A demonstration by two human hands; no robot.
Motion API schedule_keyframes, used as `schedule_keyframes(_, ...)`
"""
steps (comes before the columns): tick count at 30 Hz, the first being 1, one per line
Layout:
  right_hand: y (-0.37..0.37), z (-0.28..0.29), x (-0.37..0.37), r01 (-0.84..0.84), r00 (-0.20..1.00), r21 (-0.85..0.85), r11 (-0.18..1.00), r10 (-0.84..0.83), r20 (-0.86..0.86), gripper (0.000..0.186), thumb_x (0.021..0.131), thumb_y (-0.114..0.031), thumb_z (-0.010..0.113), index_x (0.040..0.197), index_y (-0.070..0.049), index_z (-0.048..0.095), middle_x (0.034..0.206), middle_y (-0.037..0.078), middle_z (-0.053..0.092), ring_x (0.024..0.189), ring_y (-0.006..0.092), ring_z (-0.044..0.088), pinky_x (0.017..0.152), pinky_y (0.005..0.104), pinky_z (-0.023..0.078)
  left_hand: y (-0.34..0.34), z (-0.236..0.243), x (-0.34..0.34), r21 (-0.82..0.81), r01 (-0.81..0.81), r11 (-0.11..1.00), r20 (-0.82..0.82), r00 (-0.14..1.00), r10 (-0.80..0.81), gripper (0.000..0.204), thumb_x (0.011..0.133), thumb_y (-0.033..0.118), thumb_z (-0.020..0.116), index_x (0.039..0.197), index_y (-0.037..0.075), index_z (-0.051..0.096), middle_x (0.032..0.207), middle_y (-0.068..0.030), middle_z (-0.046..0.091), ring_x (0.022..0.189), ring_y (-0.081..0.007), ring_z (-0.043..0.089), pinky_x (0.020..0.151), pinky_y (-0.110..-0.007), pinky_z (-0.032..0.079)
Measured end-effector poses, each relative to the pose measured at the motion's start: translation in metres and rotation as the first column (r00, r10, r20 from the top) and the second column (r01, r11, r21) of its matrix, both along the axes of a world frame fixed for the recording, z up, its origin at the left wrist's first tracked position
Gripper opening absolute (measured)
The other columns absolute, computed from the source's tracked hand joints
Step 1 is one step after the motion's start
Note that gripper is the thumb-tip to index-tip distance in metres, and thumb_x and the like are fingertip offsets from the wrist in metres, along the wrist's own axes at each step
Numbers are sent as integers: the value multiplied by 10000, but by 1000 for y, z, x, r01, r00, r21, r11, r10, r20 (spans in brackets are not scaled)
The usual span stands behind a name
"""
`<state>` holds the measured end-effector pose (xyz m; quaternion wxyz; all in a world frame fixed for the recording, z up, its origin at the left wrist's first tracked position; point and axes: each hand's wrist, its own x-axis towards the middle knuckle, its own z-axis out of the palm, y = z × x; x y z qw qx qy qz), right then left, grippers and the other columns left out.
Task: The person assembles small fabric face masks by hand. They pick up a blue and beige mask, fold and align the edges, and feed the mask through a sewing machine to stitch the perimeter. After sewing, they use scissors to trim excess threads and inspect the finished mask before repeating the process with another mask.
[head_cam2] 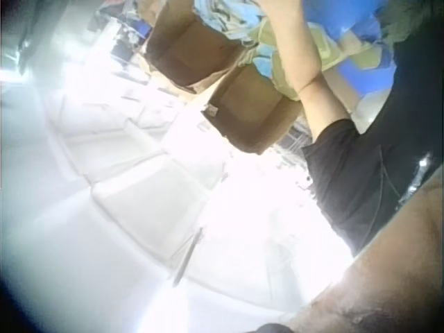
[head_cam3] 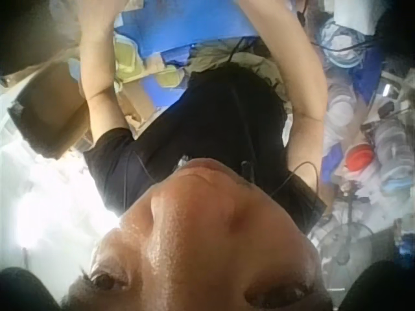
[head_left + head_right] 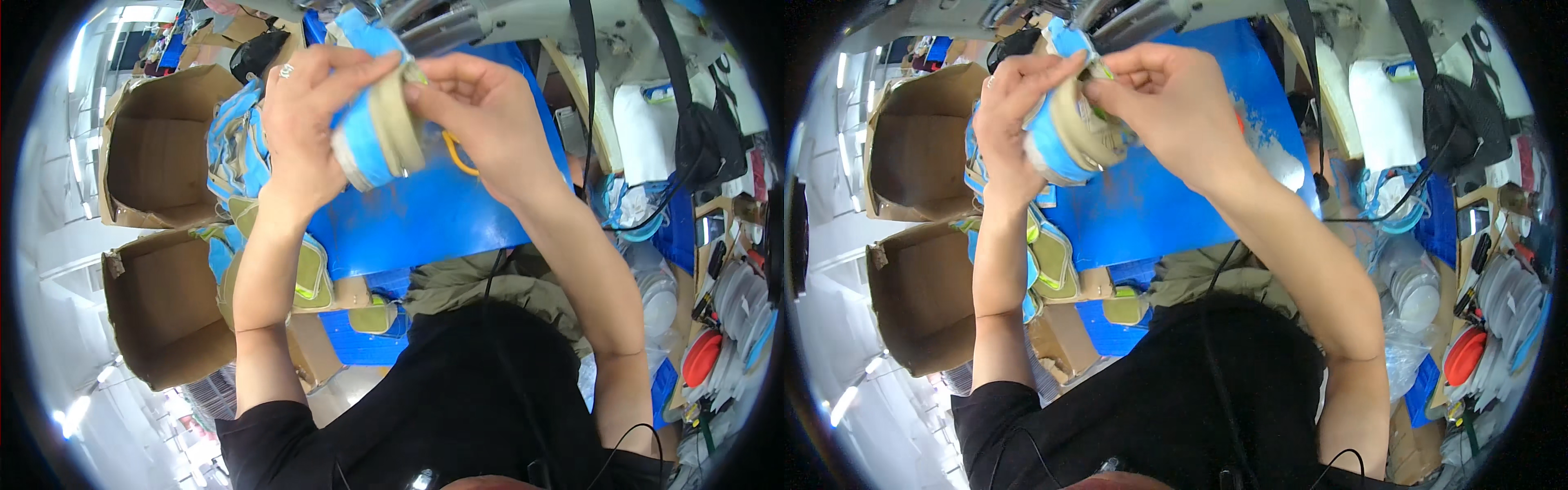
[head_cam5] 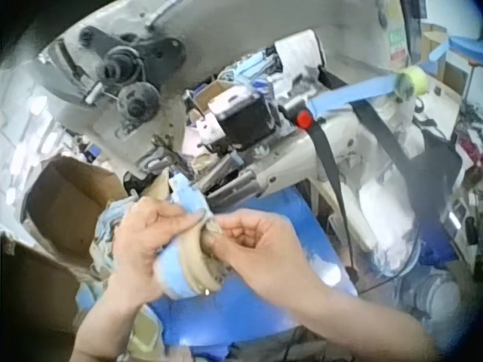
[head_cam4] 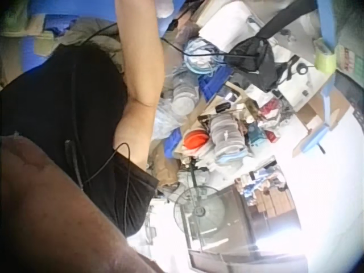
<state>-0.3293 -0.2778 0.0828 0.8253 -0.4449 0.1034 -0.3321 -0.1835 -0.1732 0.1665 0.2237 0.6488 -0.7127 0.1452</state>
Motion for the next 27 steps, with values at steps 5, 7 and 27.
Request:
schedule_keyframes(5,2,9,-6,-38,999,111,993,40,-11,185,921,-46,719,1080,46,691,916,72,733,802,97,675,706,229,530,-2,6,-5,-67,-1,998,203,979,15,391,706,248,764,1087,161,775,925,-5,690,852,-210,639,710,-361,408)
schedule_keyframes(7,3,11,-7,-41,999,131,991,44,-21,133,933,-16,698,1052,43,686,929,75,738,823,101,683,718,232,533,-4,6,-3,-82,19,996,210,978,-2,373,696,234,748,1062,167,775,915,16,673,846,-189,633,687,-357,392)
schedule_keyframes(27,-9,7,15,-36,999,88,995,34,25,205,900,-92,760,1061,29,723,914,81,740,805,79,667,713,223,520,-11,-5,32,-10,16,1000,-480,877,-19,249,822,105,746,1058,28,727,973,-52,695,901,-153,649,823,-276,491)
